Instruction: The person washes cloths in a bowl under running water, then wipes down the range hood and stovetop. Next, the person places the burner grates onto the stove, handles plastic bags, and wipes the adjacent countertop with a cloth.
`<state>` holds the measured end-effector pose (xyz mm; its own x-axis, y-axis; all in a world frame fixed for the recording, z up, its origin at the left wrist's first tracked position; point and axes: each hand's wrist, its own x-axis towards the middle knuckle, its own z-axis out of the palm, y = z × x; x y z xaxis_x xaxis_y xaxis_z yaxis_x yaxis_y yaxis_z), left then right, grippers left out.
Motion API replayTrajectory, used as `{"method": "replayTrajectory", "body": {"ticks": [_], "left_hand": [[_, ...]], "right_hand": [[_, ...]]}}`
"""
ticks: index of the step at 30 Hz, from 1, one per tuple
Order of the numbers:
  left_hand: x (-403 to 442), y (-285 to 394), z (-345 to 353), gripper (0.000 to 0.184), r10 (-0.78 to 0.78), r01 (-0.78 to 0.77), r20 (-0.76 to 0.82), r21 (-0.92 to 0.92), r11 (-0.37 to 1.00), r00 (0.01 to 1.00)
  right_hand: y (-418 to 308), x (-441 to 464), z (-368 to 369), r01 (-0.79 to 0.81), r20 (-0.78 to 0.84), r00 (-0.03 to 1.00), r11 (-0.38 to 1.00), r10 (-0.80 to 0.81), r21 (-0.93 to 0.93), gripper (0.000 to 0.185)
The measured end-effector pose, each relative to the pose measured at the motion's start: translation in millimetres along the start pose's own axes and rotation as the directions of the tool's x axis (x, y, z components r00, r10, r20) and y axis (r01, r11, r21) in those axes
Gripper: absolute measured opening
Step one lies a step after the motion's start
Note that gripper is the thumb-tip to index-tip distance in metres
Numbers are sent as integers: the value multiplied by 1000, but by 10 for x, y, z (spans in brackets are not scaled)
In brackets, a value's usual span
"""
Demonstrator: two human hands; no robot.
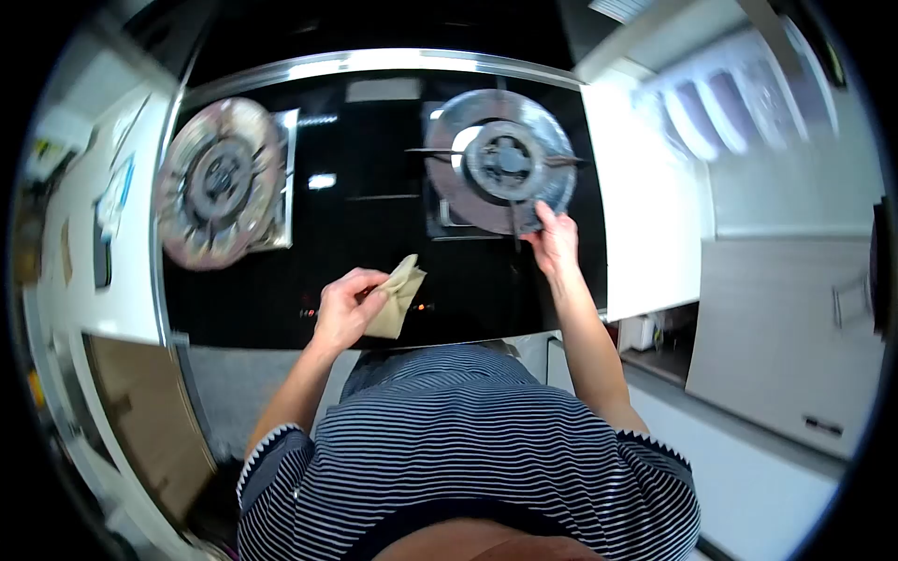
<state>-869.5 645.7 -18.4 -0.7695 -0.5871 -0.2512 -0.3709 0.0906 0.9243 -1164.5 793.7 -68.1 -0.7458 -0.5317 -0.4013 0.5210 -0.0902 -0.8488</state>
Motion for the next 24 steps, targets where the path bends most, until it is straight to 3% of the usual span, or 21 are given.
{"method": "replayTrajectory", "body": {"ticks": [1, 5, 6, 8, 9, 11, 15, 19, 24], "left_hand": [[36, -19, 48, 18, 77, -76, -12, 29, 997, 997], [132, 77, 248, 18, 56, -50, 61, -93, 994, 997], [159, 129, 318, 18, 75, -67, 80, -100, 993, 994], [220, 272, 472, 18, 115, -106, 124, -76, 992, 986], [237, 418, 571, 18, 74, -53, 160, -129, 990, 984], [318, 518, 831, 18, 131, -104, 182, -151, 983, 975], [506, 843, 1504, 19, 134, -92, 264, -166, 982, 955], [765, 1025, 2311, 20, 196, -170, 264, -118, 978, 945], [979, 1180, 2975, 20, 256, -257, 104, -11, 966, 961]], "right_hand": [[1, 0, -21, -11, -10, 1000, 1000, 11, -20, 21], [-152, -178, -133, -232, 79, 968, 968, 240, -94, 38], [-253, -246, -171, -234, 65, 966, 953, 250, -190, 43], [-455, -229, -473, -193, -11, 980, 947, 196, -258, 41], [-562, -142, -690, -181, -76, 983, 939, 165, -291, 38], [-858, 141, -1172, -65, -178, 984, 937, 3, -343, 33], [-1481, 1059, -1749, 78, -271, 950, 959, -154, -271, 28], [-1869, 1846, -1756, 187, -127, 968, 957, -218, -222, 57], [-1921, 2266, -1644, 175, 13, 983, 906, -184, -384, 51]]}}
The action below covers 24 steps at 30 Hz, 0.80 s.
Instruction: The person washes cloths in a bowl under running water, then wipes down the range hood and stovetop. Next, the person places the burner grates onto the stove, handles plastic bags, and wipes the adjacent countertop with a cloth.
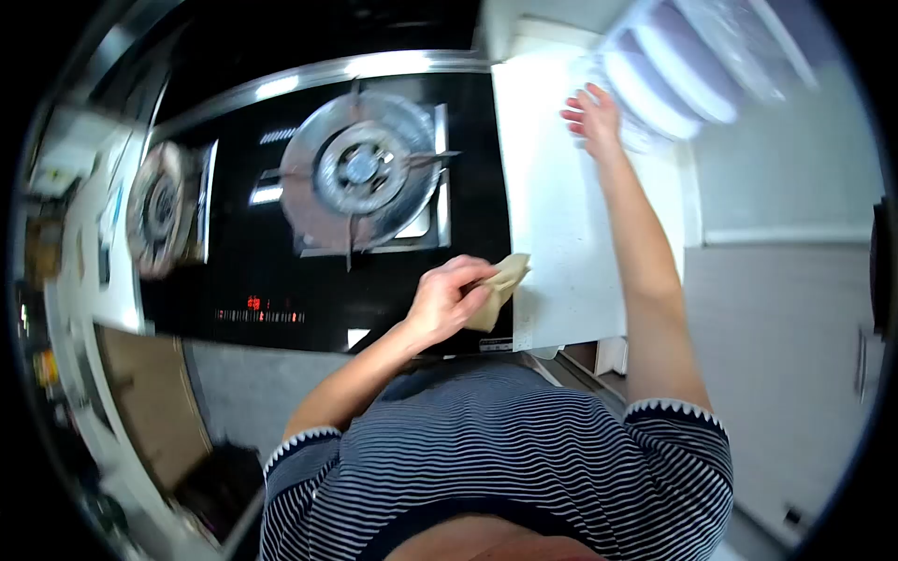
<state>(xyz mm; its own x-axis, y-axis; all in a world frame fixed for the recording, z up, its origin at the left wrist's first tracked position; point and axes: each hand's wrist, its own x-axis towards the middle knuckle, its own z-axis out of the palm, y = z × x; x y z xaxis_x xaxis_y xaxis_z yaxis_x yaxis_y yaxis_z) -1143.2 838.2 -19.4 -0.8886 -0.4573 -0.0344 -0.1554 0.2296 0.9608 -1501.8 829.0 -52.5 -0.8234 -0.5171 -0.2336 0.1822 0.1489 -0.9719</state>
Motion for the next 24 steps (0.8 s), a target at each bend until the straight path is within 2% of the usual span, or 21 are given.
{"method": "replayTrajectory", "body": {"ticks": [1, 5, 7, 9, 10, 12, 14, 16, 17, 19, 21, 22, 24], "left_hand": [[14, 2, 60, 20, -24, 25, -36, 35, 999, 999], [178, -73, 366, 29, -17, 8, -123, -73, 997, 992], [181, -111, 473, 38, 143, -141, -207, 24, 990, 968], [54, -143, 369, 44, 201, -195, -240, 51, 980, 950], [-80, -158, 211, 42, 212, -173, -264, 165, 971, 941], [-475, -224, -119, 33, 95, -8, -409, 211, 978, 908], [-949, -341, -632, 32, 132, 157, -606, 400, 903, 785], [-1447, -551, -1162, 39, 167, 439, -733, 556, 706, 659], [-1695, -702, -1393, 42, 186, 573, -789, 564, 595, 585], [-2124, -942, -1779, 44, 145, 730, -847, 518, 447, 512], [-2361, -1066, -1962, 51, 52, 827, -870, 484, 288, 491], [-2417, -1123, -2035, 56, -24, 841, -869, 471, 265, 494], [-2427, -1175, -2130, 57, -23, 827, -847, 513, 232, 532]], "right_hand": [[0, -114, 55, -4, 59, 998, 999, 6, -35, 48], [196, -681, 175, -41, 327, 943, 996, 66, -82, 37], [212, -964, 231, -3, 369, 927, 989, 59, -151, 37], [286, -1093, 165, 20, 373, 927, 986, 44, -166, 36], [296, -1140, 101, 22, 383, 922, 980, 57, -200, 35], [291, -1220, -67, 4, 367, 926, 973, 83, -231, 34], [290, -1355, -161, -38, 336, 935, 972, 116, -231, 33], [260, -1487, -222, -74, 310, 940, 972, 144, -224, 32], [267, -1537, -238, -78, 317, 937, 972, 147, -223, 31], [293, -1627, -211, -77, 326, 934, 974, 145, -213, 31], [240, -1750, -92, -88, 323, 935, 977, 149, -196, 30], [249, -1793, -53, -81, 328, 934, 977, 143, -195, 29], [215, -1892, 47, -75, 337, 932, 982, 131, -174, 28]]}}
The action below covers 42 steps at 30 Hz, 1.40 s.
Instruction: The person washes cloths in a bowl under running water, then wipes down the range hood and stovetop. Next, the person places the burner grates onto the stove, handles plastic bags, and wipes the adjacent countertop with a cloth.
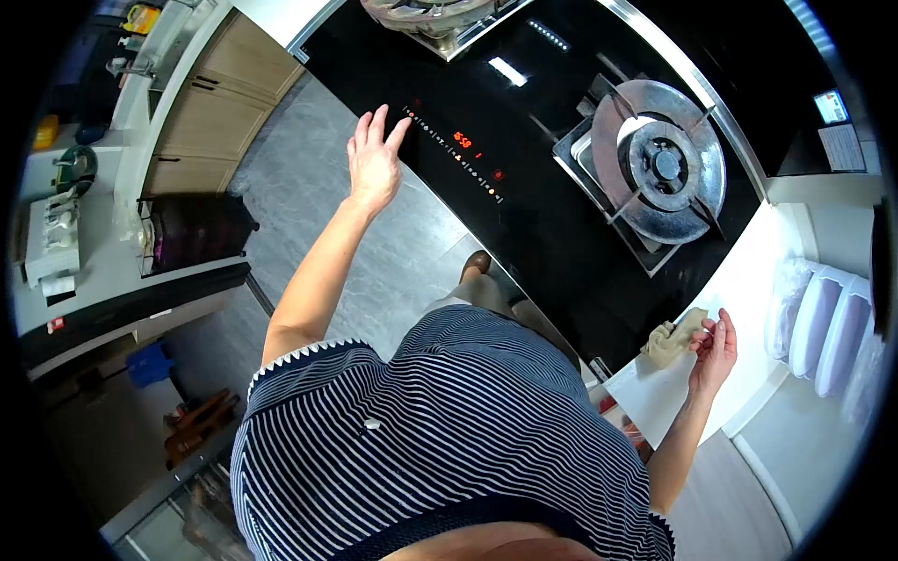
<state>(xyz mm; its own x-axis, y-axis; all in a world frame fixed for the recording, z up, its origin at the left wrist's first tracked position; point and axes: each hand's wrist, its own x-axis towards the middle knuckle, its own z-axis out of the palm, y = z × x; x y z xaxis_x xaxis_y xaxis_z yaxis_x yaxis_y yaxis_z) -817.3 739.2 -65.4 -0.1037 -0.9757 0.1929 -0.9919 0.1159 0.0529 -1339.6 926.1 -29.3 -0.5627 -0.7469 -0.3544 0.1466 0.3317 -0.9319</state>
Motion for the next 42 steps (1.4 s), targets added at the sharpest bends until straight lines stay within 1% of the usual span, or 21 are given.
{"method": "replayTrajectory", "body": {"ticks": [5, 6, 9, 12, 13, 18, 21, 22, 28, 30, 33, 42], "left_hand": [[175, -103, 66, 56, 52, -55, 55, 43, 998, 997], [190, -134, 69, 54, 61, -65, 86, 50, 997, 994], [187, -205, 88, 55, 110, -112, 66, 29, 993, 992], [180, -226, 65, 58, 122, -121, 17, -52, 991, 992], [185, -231, 53, 58, 128, -127, 9, -63, 990, 992], [201, -272, 5, 59, 154, -153, 8, -93, 984, 988], [194, -342, 28, 60, 154, -152, 14, -111, 982, 988], [193, -363, 42, 61, 153, -150, 15, -120, 981, 988], [199, -443, 91, 61, 158, -156, 4, -158, 975, 987], [207, -424, 70, 56, 171, -169, -2, -135, 976, 985], [223, -403, 83, 55, 182, -182, -7, -120, 976, 983], [225, -340, 57, 59, 177, -173, 37, -87, 981, 984]], "right_hand": [[-109, -139, 253, 34, -22, 999, 999, -34, -22, 28], [-121, -164, 293, 36, -27, 999, 999, -37, -21, 28], [-134, -237, 402, 34, -52, 998, 999, -35, -26, 27], [-74, -276, 436, 92, 31, 995, 996, -91, -6, 30], [-72, -300, 473, 91, 24, 996, 996, -91, -4, 29], [-109, -427, 648, 66, 22, 998, 998, -66, -11, 29], [-123, -523, 767, 64, 24, 998, 998, -63, -25, 23], [-102, -543, 780, 48, 32, 998, 999, -48, 2, 23], [-6, -741, 876, -28, 66, 997, 994, 36, -107, 24], [19, -838, 912, -33, 100, 994, 989, 48, -147, 26], [37, -955, 921, -92, 61, 993, 984, 102, -156, 27], [114, -1030, 810, -96, 22, 995, 985, 101, -146, 28]]}}
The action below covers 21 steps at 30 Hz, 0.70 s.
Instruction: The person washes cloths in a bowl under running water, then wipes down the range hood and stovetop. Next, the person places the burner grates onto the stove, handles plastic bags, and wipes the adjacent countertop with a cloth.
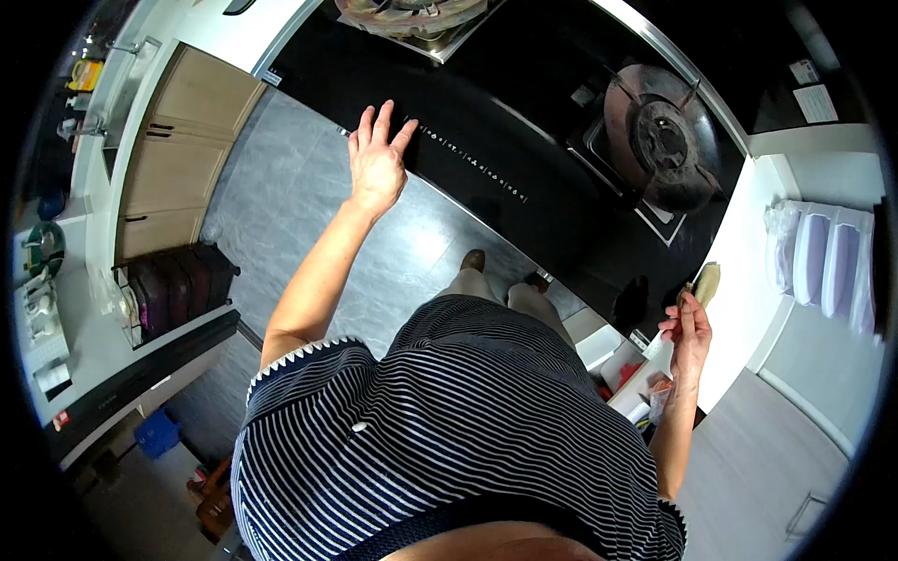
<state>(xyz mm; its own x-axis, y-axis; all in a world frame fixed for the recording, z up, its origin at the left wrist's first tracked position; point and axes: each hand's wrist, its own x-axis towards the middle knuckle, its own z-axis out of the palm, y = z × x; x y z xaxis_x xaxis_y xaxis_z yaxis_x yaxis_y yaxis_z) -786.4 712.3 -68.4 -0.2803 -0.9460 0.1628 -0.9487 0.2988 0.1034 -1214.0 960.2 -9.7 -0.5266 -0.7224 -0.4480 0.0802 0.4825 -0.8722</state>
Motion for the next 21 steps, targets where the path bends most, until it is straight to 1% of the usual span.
{"method": "replayTrajectory", "body": {"ticks": [7, 10, 13, 18, 21], "left_hand": [[-32, -26, -6, 60, 7, -8, -19, -28, 1000, 1000], [-51, 4, -22, 59, 30, -30, -24, -10, 999, 999], [-81, 47, -35, 59, 84, -86, -39, -53, 995, 996], [-92, -76, 52, 59, 3, -5, -54, -49, 999, 999], [-84, -70, 45, 59, 19, -21, -46, -49, 999, 999]], "right_hand": [[24, 0, 72, -12, 18, 1000, 1000, 12, 27, 28], [28, -13, 104, -6, 21, 1000, 1000, 6, 23, 28], [35, -31, 122, -13, 46, 999, 999, 12, 36, 26], [92, -32, 157, -7, 44, 999, 999, 6, 31, 25], [105, -34, 182, -8, 45, 999, 999, 7, 34, 25]]}}
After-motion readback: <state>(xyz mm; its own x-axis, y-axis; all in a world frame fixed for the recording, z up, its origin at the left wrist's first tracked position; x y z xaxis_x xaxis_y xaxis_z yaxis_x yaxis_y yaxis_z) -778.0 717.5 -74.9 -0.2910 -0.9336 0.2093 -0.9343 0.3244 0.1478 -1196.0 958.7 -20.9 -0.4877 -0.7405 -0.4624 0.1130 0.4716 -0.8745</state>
